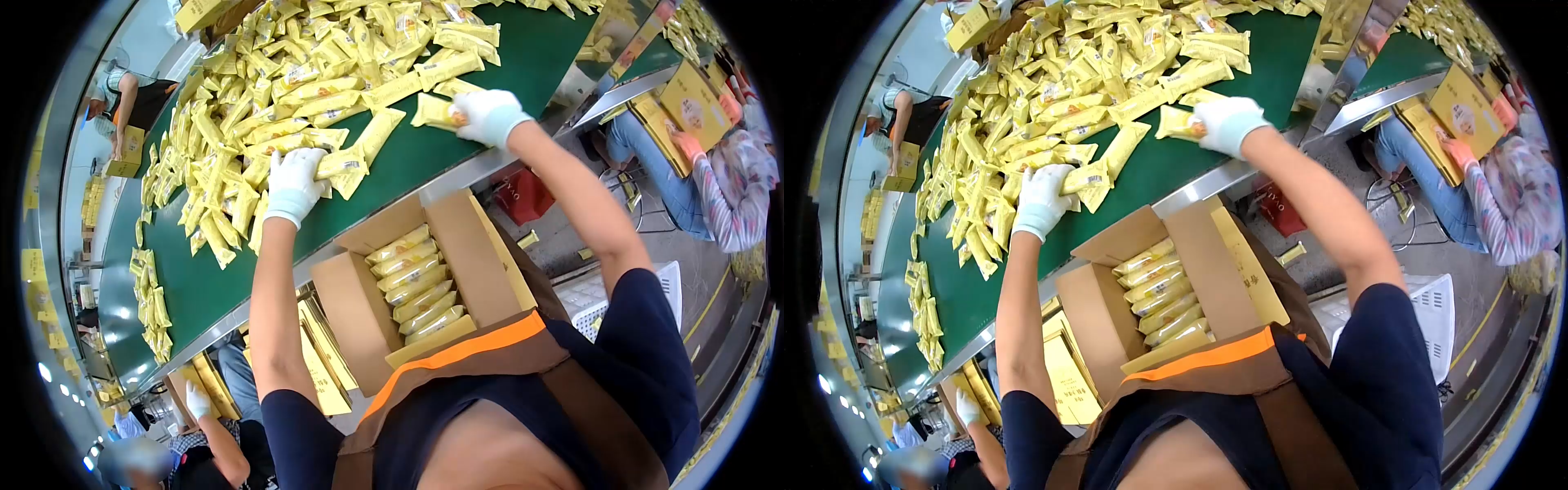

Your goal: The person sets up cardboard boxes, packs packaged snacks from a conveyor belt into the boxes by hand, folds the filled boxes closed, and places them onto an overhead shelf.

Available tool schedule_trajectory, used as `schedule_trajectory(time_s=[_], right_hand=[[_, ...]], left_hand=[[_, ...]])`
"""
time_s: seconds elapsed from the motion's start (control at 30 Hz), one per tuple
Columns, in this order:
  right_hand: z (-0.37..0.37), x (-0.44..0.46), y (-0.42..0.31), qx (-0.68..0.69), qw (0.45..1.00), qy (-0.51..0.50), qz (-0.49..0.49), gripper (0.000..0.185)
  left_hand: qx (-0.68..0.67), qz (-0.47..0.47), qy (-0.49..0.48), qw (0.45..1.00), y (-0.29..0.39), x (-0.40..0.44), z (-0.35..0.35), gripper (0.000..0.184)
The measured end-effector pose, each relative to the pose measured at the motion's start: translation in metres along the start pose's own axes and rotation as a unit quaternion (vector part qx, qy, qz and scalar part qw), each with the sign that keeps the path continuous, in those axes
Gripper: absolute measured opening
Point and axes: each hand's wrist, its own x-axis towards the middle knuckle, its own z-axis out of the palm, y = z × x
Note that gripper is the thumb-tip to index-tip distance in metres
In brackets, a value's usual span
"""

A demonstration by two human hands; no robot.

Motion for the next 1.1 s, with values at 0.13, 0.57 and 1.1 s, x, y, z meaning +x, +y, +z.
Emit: schedule_trajectory(time_s=[0.13,0.57,1.1], right_hand=[[0.000,0.004,0.025,0.041,0.999,-0.030,0.016,0.041],[0.023,-0.056,-0.008,-0.026,0.963,0.223,-0.153,0.054],[-0.004,0.033,0.050,0.072,0.994,-0.052,-0.061,0.078]], left_hand=[[-0.049,-0.004,0.021,0.999,0.008,-0.016,0.016,0.056],[-0.061,0.068,0.154,0.984,0.019,-0.011,0.007,0.048],[-0.025,-0.158,0.013,0.987,0.009,-0.100,0.034,0.068]])
